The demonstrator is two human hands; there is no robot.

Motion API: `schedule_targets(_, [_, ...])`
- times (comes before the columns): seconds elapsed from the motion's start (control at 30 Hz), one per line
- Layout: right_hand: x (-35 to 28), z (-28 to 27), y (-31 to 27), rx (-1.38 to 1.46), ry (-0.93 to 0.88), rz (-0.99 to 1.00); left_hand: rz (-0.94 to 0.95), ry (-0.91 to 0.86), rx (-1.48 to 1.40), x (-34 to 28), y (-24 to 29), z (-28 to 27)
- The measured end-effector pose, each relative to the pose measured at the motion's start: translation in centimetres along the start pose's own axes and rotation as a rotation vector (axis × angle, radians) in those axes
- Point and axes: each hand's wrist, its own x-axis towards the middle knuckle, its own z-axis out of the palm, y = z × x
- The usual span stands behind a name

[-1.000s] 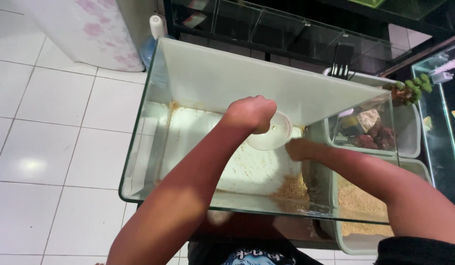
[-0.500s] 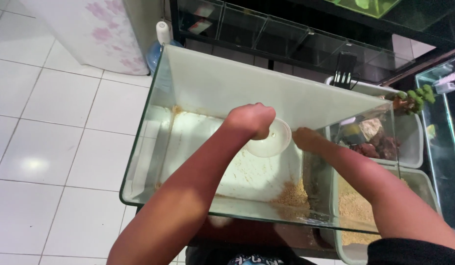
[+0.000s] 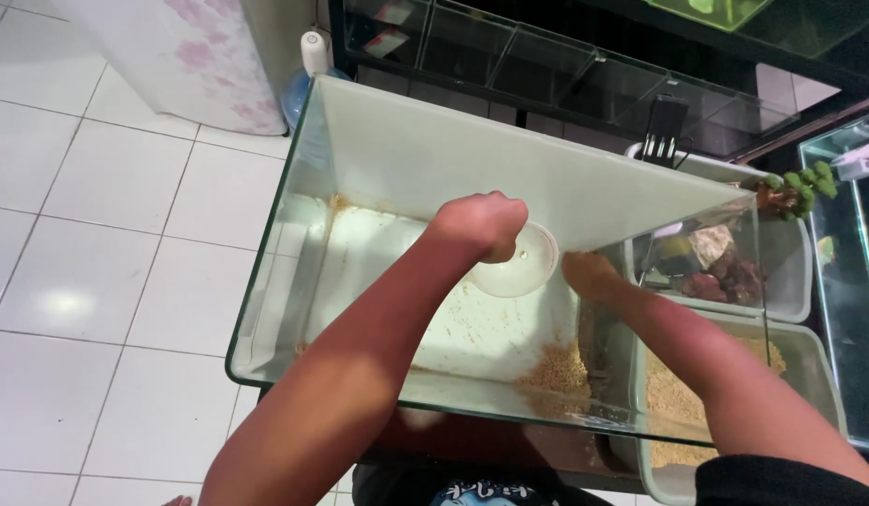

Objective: Removing the remaining sand from the bottom of an aquarium using a small cup and hands to transfer it into a plastic bin.

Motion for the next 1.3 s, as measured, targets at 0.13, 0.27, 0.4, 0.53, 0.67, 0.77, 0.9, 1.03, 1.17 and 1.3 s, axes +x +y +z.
schedule_targets(0.13, [-0.7,-1.6,0.3,-0.014,0.159,0.027,0.013,0.010,0.029,0.4,-0.2,0.0])
schedule_targets(0.27, [-0.1,-3.8,1.4,-0.017,0.014,0.011,0.023,0.014,0.054,0.6,-0.6,0.1])
schedule_targets(0.4, [0.1,3.7,-0.7,-0.217,0.479,-0.051,0.012,0.003,0.047,0.0,-0.2,-0.4])
schedule_targets(0.53, [0.1,-4.4,-1.3,0.119,-0.092,-0.081,0.027,0.001,0.030,0.4,-0.7,0.1])
schedule_targets(0.67, [1.0,2.3,-1.5,-0.200,0.299,-0.176,0.011,-0.009,0.017,0.5,-1.1,-0.2])
schedule_targets(0.77, [-7.9,-14.2,-8.9,0.317,-0.348,0.359,0.011,-0.009,0.033,0.2,-0.4,-0.5])
schedule_targets(0.9, [-5.6,-4.1,-8.2,0.084,-0.909,-0.644,0.025,-0.015,0.041,0.3,-0.3,-0.4])
schedule_targets(1.03, [-1.7,-4.8,-7.2,-0.001,-0.886,-0.443,0.026,-0.008,0.063,0.0,-0.2,-0.8])
schedule_targets(1.17, [-0.3,-8.7,-4.1,-0.178,-0.405,-0.197,0.018,-0.008,0.065,-0.5,-0.3,-1.0])
schedule_targets(1.3, [-1.7,0.1,-5.2,-0.046,-0.143,-0.096,0.011,-0.007,0.032,-0.9,-0.2,-1.3])
